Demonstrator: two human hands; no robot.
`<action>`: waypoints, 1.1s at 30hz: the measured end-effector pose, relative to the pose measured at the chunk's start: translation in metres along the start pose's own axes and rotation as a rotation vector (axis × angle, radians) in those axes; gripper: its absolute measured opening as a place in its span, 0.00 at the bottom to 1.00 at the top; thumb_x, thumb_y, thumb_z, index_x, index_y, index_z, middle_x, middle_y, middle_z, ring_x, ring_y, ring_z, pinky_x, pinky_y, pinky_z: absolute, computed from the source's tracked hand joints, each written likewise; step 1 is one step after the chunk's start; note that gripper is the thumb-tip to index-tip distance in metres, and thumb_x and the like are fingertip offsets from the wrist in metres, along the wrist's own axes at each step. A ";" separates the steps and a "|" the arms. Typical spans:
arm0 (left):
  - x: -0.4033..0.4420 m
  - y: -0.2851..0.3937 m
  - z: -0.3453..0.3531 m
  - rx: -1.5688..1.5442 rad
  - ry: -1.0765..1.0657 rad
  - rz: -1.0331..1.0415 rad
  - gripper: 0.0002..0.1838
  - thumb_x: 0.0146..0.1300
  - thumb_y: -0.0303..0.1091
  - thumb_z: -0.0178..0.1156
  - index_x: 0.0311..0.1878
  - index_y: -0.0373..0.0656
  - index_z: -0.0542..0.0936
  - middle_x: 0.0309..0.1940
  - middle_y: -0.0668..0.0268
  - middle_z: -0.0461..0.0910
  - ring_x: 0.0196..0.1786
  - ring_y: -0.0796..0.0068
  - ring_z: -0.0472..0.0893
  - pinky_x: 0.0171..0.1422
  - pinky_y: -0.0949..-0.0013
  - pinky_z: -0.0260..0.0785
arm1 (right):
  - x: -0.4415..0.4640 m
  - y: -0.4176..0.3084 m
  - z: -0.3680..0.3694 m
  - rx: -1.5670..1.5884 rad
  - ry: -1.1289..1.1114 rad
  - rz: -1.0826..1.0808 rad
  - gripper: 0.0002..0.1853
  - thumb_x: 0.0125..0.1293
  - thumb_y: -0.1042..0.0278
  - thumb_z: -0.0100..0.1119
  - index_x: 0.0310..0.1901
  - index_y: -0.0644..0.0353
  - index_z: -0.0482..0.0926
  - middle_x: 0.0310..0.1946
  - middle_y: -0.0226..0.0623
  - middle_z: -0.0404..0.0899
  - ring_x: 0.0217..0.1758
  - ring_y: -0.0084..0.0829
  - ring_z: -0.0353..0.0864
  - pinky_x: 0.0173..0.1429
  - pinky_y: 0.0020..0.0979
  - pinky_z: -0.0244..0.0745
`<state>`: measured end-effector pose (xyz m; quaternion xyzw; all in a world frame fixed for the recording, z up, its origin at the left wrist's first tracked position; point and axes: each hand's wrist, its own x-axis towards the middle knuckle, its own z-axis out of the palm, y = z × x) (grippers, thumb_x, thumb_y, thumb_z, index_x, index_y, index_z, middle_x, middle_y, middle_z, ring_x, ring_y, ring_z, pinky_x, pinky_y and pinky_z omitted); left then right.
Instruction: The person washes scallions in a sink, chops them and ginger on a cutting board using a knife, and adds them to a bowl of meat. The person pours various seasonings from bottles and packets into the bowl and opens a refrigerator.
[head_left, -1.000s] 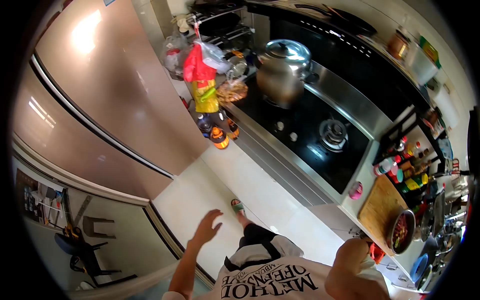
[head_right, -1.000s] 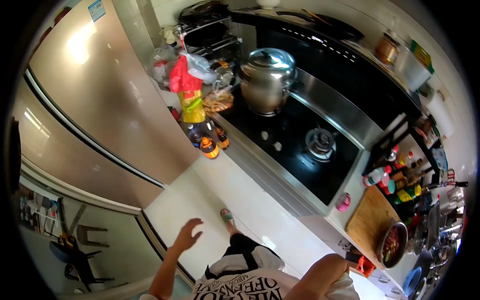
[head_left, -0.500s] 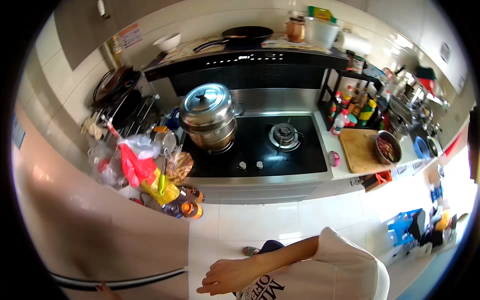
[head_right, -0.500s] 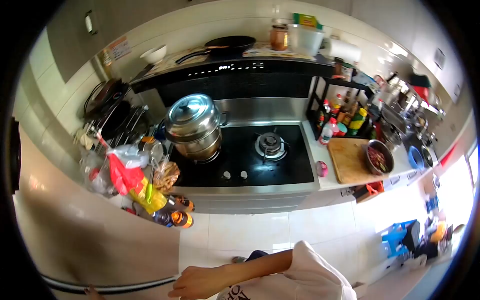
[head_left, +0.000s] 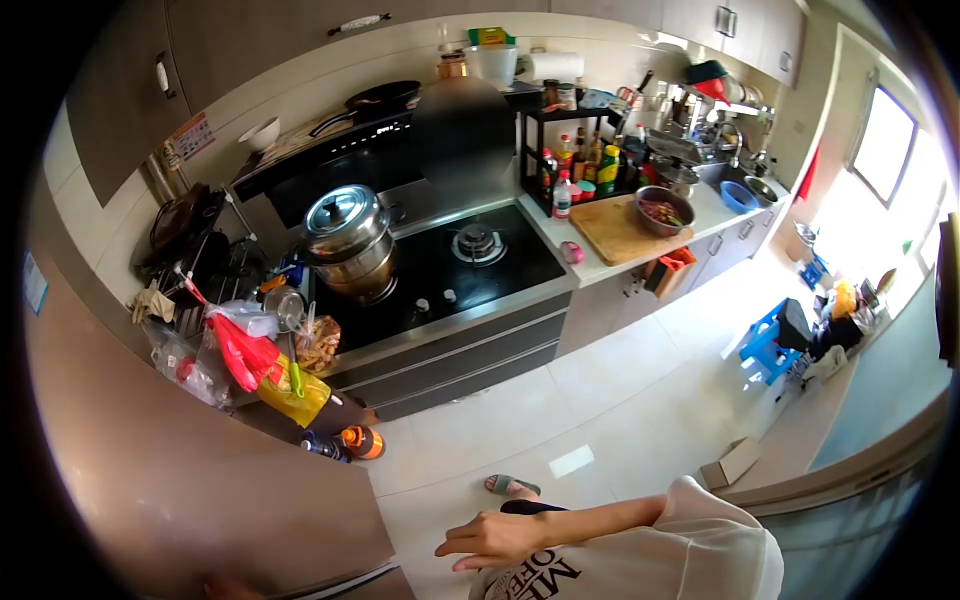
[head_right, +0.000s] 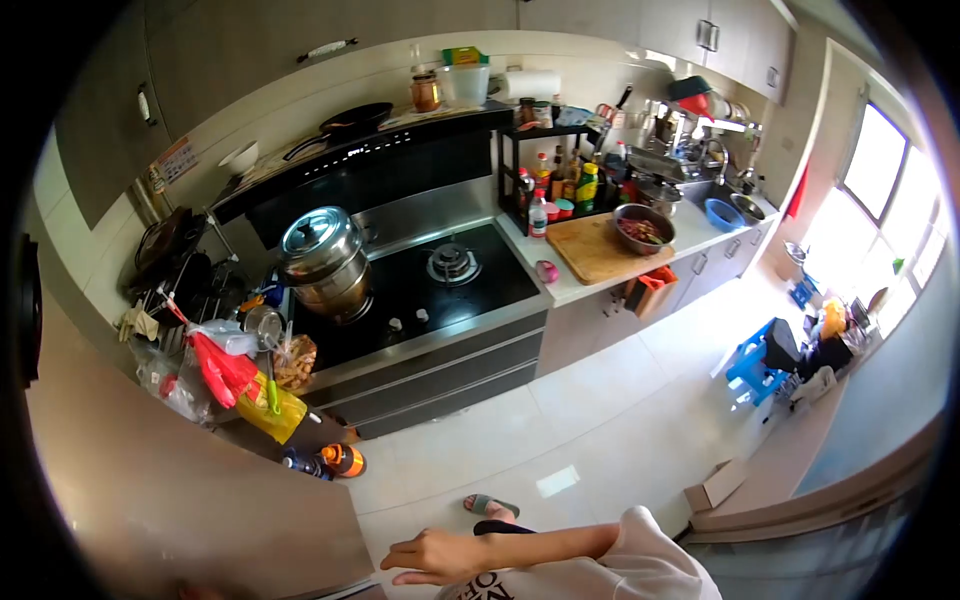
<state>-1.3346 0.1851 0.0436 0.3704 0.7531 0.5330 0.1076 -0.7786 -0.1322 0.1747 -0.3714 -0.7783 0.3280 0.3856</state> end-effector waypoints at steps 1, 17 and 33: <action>0.001 0.004 0.001 -0.008 -0.013 0.000 0.24 0.64 0.37 0.61 0.63 0.44 0.71 0.49 0.65 0.75 0.43 0.74 0.75 0.43 0.72 0.70 | -0.010 -0.008 0.003 0.019 0.020 0.001 0.20 0.74 0.53 0.51 0.54 0.63 0.73 0.43 0.47 0.78 0.34 0.49 0.79 0.37 0.44 0.74; 0.042 -0.011 -0.101 -0.258 -0.014 0.048 0.20 0.63 0.34 0.61 0.58 0.46 0.74 0.40 0.68 0.76 0.34 0.77 0.75 0.34 0.75 0.68 | -0.072 -0.158 -0.149 0.437 0.341 -0.724 0.18 0.73 0.68 0.46 0.53 0.74 0.75 0.53 0.61 0.75 0.54 0.53 0.78 0.57 0.47 0.73; -0.252 0.111 -0.048 -0.584 -0.123 0.151 0.44 0.52 0.14 0.56 0.75 0.45 0.60 0.73 0.64 0.61 0.73 0.66 0.62 0.72 0.61 0.60 | -0.051 -0.123 -0.101 -0.108 0.349 -0.599 0.15 0.59 0.76 0.53 0.48 0.68 0.80 0.47 0.61 0.80 0.48 0.50 0.82 0.52 0.38 0.79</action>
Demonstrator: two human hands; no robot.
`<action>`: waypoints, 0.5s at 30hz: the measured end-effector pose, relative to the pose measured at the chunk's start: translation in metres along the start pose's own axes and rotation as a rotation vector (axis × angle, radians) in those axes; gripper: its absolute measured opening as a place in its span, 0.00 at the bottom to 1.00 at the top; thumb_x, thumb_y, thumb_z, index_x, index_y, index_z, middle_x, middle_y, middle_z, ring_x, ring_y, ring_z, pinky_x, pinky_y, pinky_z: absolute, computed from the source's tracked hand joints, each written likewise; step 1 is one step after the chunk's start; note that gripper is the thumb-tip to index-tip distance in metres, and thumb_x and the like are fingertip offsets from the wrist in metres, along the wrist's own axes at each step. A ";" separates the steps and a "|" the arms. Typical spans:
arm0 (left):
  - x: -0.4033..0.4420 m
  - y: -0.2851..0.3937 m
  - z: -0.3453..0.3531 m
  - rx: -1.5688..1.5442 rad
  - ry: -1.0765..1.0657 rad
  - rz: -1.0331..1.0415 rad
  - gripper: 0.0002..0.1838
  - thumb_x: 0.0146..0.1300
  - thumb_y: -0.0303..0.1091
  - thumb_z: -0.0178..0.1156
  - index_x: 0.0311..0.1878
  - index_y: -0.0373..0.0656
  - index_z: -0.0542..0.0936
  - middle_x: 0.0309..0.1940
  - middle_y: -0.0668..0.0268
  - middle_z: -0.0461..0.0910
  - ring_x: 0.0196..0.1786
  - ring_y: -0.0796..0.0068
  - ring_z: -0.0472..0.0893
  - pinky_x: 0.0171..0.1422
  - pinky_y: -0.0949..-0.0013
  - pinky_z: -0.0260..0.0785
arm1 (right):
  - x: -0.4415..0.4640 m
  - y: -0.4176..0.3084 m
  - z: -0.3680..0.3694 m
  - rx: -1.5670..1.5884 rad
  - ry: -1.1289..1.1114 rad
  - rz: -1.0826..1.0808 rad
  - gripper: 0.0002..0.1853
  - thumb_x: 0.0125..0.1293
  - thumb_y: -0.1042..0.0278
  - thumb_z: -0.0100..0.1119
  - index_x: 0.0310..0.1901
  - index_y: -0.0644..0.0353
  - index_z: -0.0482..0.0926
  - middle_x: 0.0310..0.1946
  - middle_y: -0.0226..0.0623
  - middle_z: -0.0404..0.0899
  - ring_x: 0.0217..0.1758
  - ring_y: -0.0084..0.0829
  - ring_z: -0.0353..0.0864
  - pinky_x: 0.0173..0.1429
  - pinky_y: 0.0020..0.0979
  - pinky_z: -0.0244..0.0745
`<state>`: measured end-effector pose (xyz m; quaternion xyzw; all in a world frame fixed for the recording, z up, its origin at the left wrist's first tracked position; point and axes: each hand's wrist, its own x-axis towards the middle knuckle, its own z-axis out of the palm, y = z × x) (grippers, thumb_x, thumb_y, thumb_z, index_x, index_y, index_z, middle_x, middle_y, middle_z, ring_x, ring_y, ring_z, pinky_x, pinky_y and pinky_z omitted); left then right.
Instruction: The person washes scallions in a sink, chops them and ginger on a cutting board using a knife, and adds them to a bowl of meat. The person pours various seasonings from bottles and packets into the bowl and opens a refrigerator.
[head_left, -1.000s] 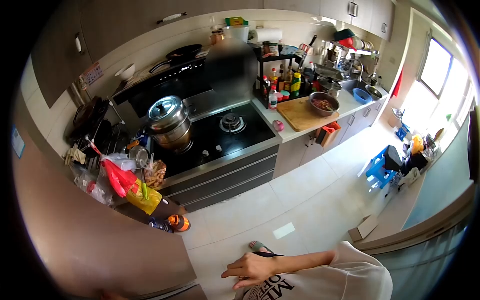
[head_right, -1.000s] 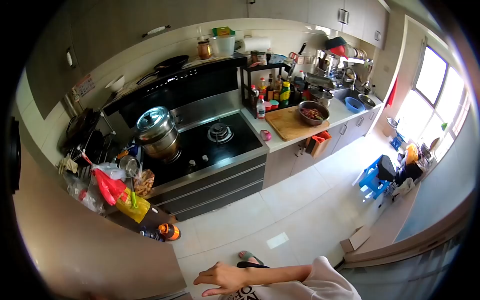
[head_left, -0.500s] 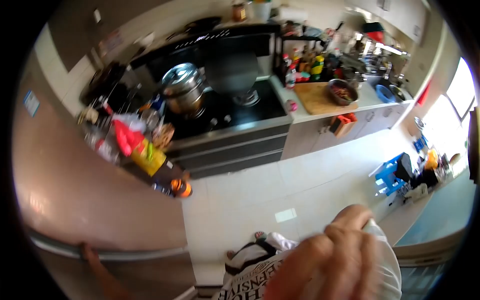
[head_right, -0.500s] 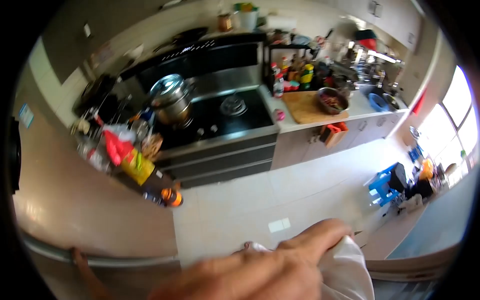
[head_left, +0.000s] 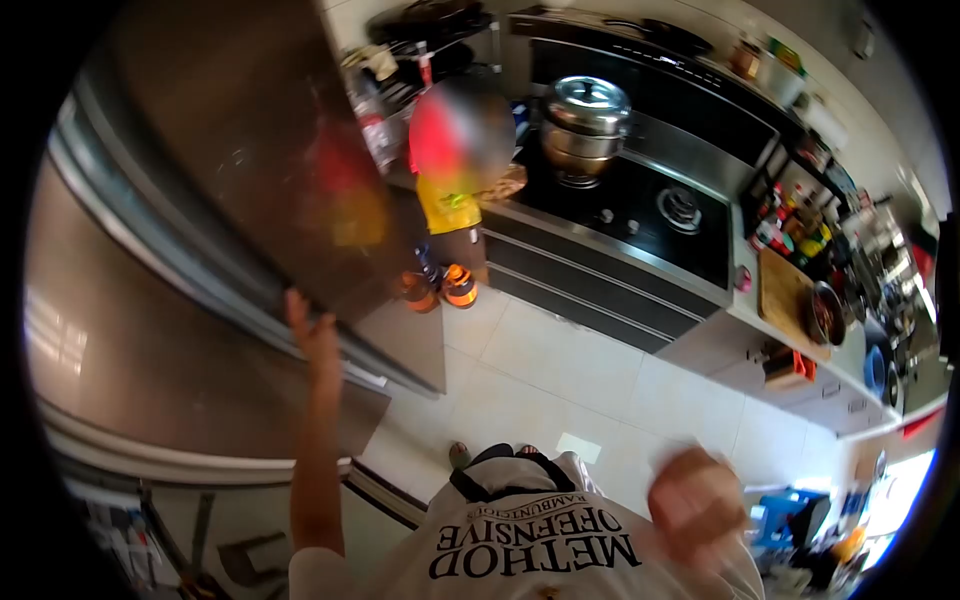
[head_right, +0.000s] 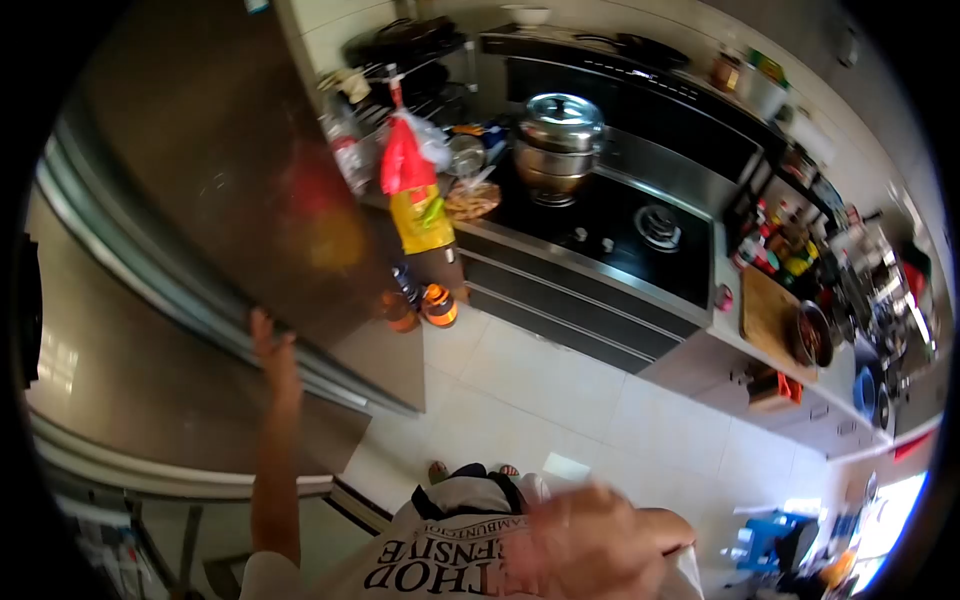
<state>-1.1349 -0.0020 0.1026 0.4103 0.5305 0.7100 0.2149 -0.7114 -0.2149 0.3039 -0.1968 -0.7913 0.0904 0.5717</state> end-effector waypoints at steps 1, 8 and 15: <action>-0.017 -0.004 0.018 0.034 -0.080 0.078 0.45 0.53 0.14 0.55 0.77 0.47 0.57 0.74 0.65 0.60 0.74 0.66 0.62 0.72 0.61 0.60 | 0.002 0.020 0.008 -0.083 -0.058 0.089 0.15 0.58 0.76 0.54 0.47 0.68 0.80 0.46 0.61 0.80 0.48 0.50 0.82 0.51 0.37 0.80; -0.138 0.067 0.136 0.103 -0.552 0.117 0.37 0.60 0.23 0.62 0.72 0.48 0.62 0.73 0.62 0.61 0.72 0.64 0.65 0.67 0.63 0.65 | -0.048 0.250 0.120 0.375 -0.214 0.866 0.35 0.74 0.44 0.48 0.72 0.61 0.61 0.71 0.45 0.63 0.75 0.37 0.60 0.76 0.40 0.55; -0.188 0.050 0.049 0.190 -0.914 -0.204 0.20 0.64 0.24 0.61 0.60 0.47 0.76 0.63 0.65 0.73 0.64 0.71 0.73 0.63 0.62 0.70 | -0.027 0.431 0.156 0.570 0.354 1.203 0.39 0.70 0.31 0.46 0.70 0.55 0.66 0.69 0.33 0.67 0.71 0.30 0.63 0.75 0.36 0.51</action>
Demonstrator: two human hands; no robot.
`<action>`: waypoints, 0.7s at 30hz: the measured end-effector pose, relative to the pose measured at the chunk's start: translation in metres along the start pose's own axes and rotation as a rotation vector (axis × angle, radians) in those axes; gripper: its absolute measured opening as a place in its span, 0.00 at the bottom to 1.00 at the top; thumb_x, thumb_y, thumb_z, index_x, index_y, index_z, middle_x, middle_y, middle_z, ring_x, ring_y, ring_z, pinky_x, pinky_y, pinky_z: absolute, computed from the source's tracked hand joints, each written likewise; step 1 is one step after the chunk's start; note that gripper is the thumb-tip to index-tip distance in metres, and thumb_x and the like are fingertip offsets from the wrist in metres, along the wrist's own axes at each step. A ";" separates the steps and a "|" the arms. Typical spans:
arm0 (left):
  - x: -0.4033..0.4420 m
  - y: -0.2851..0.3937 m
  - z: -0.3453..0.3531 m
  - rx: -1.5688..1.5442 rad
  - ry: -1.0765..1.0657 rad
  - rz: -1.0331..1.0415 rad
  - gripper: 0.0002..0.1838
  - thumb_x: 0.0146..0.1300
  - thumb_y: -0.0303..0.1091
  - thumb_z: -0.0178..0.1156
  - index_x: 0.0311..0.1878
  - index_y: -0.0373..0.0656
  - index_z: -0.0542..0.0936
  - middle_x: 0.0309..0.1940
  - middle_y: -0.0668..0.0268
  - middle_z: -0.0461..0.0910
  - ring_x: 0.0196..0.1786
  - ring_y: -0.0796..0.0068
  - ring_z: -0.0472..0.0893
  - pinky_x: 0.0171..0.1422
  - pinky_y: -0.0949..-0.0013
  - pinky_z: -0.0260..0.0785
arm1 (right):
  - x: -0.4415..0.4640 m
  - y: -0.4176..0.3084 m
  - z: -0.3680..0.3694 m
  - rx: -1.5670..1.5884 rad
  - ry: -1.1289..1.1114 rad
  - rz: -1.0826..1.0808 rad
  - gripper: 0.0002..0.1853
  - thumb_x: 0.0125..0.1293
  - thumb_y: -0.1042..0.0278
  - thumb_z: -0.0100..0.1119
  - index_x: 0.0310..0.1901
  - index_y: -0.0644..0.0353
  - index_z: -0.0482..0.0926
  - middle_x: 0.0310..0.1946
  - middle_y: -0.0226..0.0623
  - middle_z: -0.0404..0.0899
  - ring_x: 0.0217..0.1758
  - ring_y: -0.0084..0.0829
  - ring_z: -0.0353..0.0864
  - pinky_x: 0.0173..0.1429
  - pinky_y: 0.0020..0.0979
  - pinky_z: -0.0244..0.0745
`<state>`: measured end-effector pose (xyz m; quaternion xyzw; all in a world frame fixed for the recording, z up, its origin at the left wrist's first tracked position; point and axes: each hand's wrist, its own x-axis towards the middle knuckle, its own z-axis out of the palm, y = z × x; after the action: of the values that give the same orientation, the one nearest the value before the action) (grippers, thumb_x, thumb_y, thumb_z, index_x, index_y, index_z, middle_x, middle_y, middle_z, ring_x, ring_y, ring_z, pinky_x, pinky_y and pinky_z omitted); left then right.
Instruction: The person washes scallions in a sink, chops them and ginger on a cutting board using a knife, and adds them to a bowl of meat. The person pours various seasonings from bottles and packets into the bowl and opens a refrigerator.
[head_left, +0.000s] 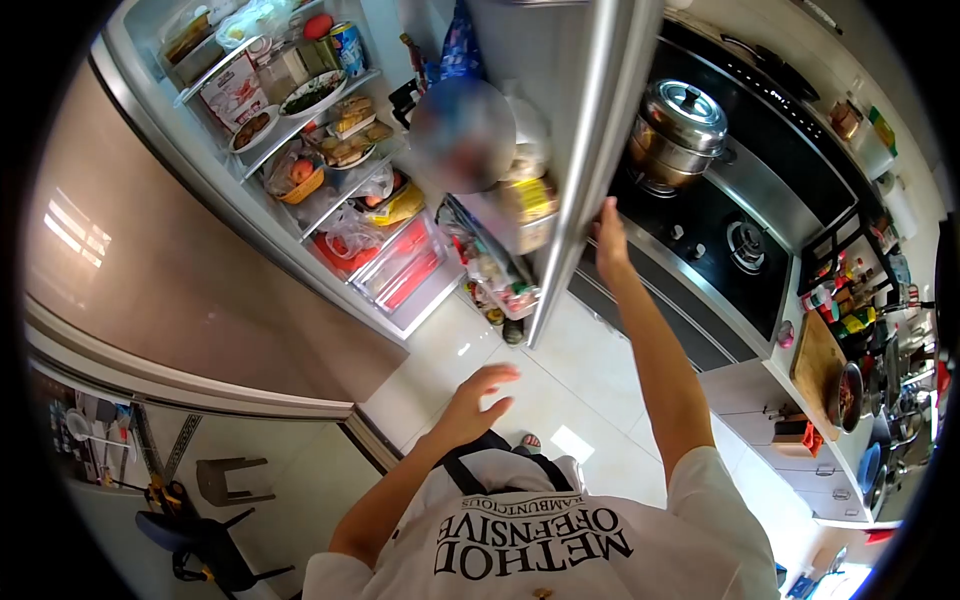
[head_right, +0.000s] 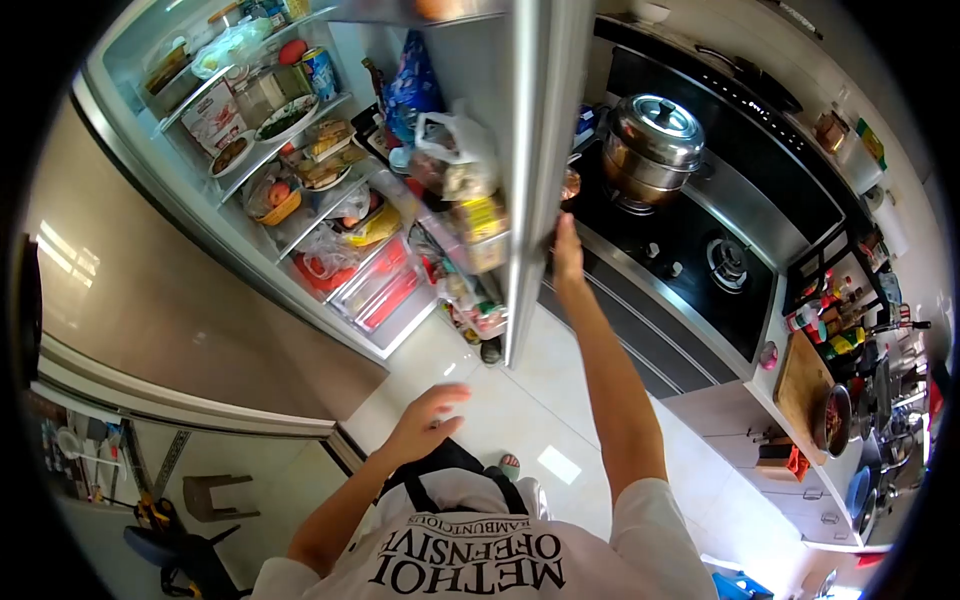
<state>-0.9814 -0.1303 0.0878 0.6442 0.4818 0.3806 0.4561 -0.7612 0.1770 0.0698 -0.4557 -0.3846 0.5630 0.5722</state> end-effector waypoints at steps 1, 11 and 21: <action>-0.010 -0.021 -0.009 -0.060 0.036 -0.083 0.18 0.65 0.24 0.61 0.58 0.46 0.76 0.61 0.65 0.75 0.61 0.71 0.76 0.60 0.65 0.72 | 0.034 0.013 -0.018 0.110 0.138 0.033 0.40 0.69 0.30 0.47 0.70 0.56 0.67 0.68 0.33 0.68 0.69 0.30 0.65 0.73 0.36 0.53; 0.023 -0.176 -0.127 -0.344 0.034 -0.343 0.11 0.68 0.24 0.59 0.53 0.37 0.78 0.50 0.64 0.82 0.52 0.76 0.81 0.56 0.72 0.74 | 0.096 0.036 -0.070 0.018 0.196 -0.258 0.29 0.75 0.40 0.44 0.68 0.50 0.68 0.62 0.33 0.73 0.66 0.29 0.69 0.71 0.34 0.61; 0.226 -0.389 -0.308 -1.037 0.543 -0.635 0.17 0.68 0.23 0.55 0.59 0.35 0.74 0.52 0.60 0.79 0.53 0.69 0.81 0.59 0.67 0.76 | -0.190 0.312 -0.022 0.204 0.394 0.763 0.19 0.62 0.70 0.64 0.53 0.60 0.73 0.42 0.45 0.82 0.48 0.43 0.83 0.49 0.44 0.82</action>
<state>-1.3192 0.2027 -0.1817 0.0496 0.5005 0.5590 0.6592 -0.8456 -0.0290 -0.2203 -0.6049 -0.0151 0.6715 0.4278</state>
